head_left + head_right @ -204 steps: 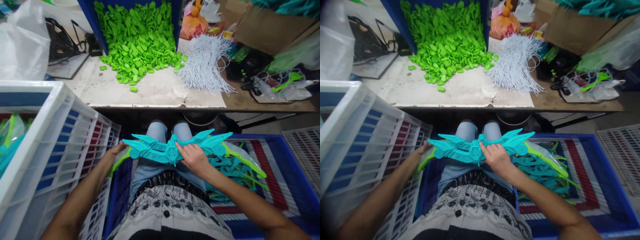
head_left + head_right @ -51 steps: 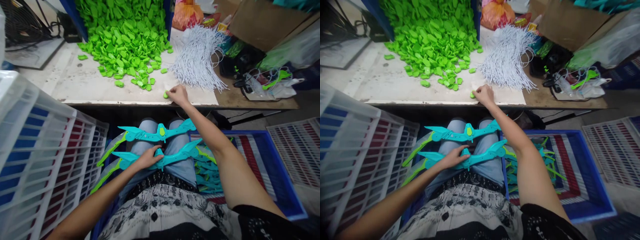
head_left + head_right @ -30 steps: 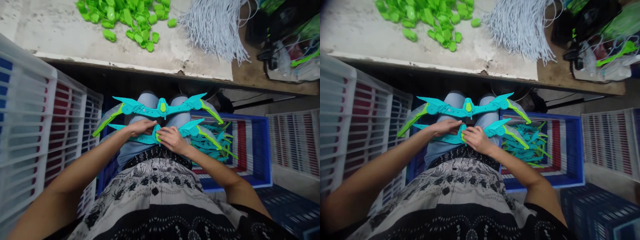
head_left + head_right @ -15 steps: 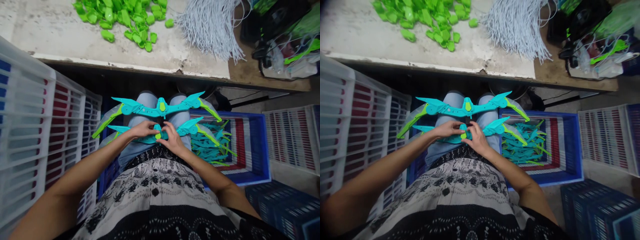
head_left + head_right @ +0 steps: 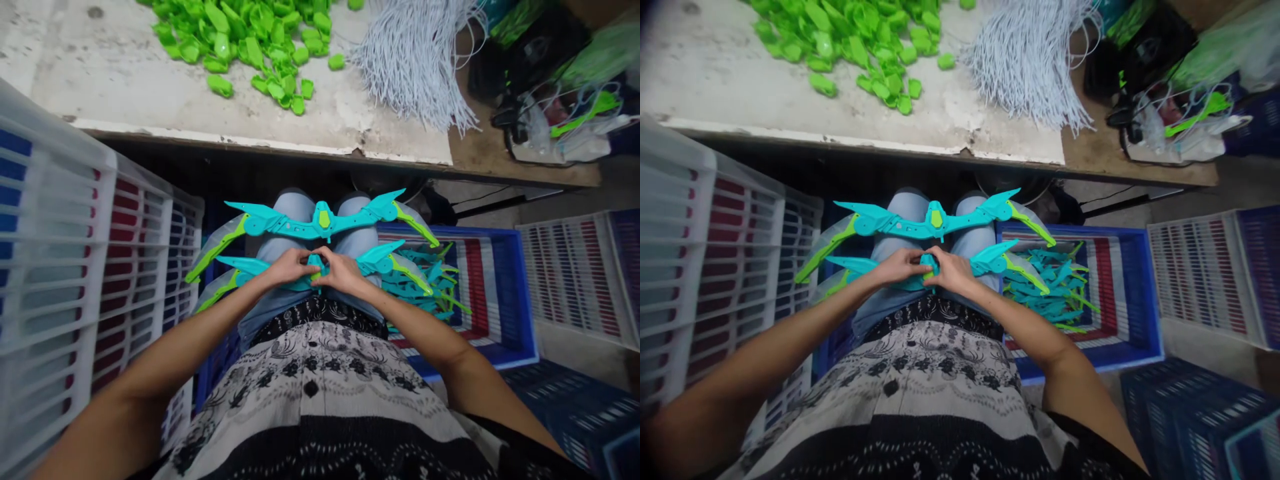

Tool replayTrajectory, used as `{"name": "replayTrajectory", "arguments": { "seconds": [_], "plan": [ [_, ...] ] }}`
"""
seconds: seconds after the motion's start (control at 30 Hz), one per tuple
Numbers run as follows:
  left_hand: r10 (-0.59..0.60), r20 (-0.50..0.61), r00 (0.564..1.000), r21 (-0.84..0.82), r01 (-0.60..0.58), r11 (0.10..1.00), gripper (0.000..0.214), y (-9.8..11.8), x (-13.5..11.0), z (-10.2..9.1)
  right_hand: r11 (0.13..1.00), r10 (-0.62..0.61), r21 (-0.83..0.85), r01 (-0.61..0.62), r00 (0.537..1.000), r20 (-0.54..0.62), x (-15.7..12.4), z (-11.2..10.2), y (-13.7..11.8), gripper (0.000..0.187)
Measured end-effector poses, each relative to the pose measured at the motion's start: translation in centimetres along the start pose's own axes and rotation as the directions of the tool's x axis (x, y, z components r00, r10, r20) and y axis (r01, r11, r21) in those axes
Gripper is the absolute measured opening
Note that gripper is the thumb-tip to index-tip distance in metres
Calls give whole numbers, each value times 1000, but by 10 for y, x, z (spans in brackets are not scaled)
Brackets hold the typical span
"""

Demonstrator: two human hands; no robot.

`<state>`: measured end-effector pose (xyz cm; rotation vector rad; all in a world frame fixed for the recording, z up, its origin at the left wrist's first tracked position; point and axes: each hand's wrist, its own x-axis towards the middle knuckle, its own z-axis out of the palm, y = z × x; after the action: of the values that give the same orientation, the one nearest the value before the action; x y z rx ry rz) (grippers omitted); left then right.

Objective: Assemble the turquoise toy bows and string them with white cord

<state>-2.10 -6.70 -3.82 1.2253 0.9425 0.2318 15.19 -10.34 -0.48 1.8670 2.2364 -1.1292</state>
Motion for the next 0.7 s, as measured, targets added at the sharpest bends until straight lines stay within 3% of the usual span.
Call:
{"name": "replayTrajectory", "arguments": {
  "seconds": [0.1, 0.17, 0.2, 0.27, 0.33, 0.37, 0.43, 0.5, 0.57, 0.63, 0.7],
  "plan": [
    [14, 8, 1000, 13, -14, 1000, 45, -1, 1, 2, 994, -88, -63, 94, 992, 92, 1, -15, -1, 68],
    [17, 18, 1000, 109, -19, 994, 49, 0, -1, 3, 971, -207, -84, 222, 964, 165, 10, -41, -2, 49],
    [28, -6, 1000, 166, -27, 986, 51, 2, -2, 4, 958, -264, -85, 275, 956, 127, 19, -59, -4, 37],
    [111, -132, 985, 277, -71, 958, 52, 7, -7, 3, 940, -333, -122, 318, 933, -137, 48, -100, -7, 26],
    [284, -283, 916, 441, -138, 887, 44, 15, -10, 0, 936, -347, -219, 275, 824, -448, 90, -140, -11, 30],
    [381, -314, 870, 552, -160, 819, 39, 20, -10, -1, 929, -360, -274, 249, 779, -514, 115, -158, -13, 30],
    [523, -255, 813, 771, -156, 617, 36, 27, -5, -6, 901, -416, -348, 258, 741, -527, 165, -184, -18, 30],
    [548, -148, 823, 898, -121, 423, 46, 31, 6, -11, 873, -466, -390, 294, 738, -488, 208, -198, -23, 35],
    [506, -88, 858, 946, -86, 312, 60, 32, 18, -16, 855, -488, -414, 313, 756, -437, 238, -204, -29, 38],
    [458, -74, 886, 958, -64, 278, 66, 34, 27, -21, 846, -484, -435, 307, 784, -388, 252, -206, -32, 36],
    [423, -82, 903, 948, -60, 312, 64, 41, 33, -30, 853, -463, -435, 288, 802, -378, 254, -208, -32, 34]
  ]
}}
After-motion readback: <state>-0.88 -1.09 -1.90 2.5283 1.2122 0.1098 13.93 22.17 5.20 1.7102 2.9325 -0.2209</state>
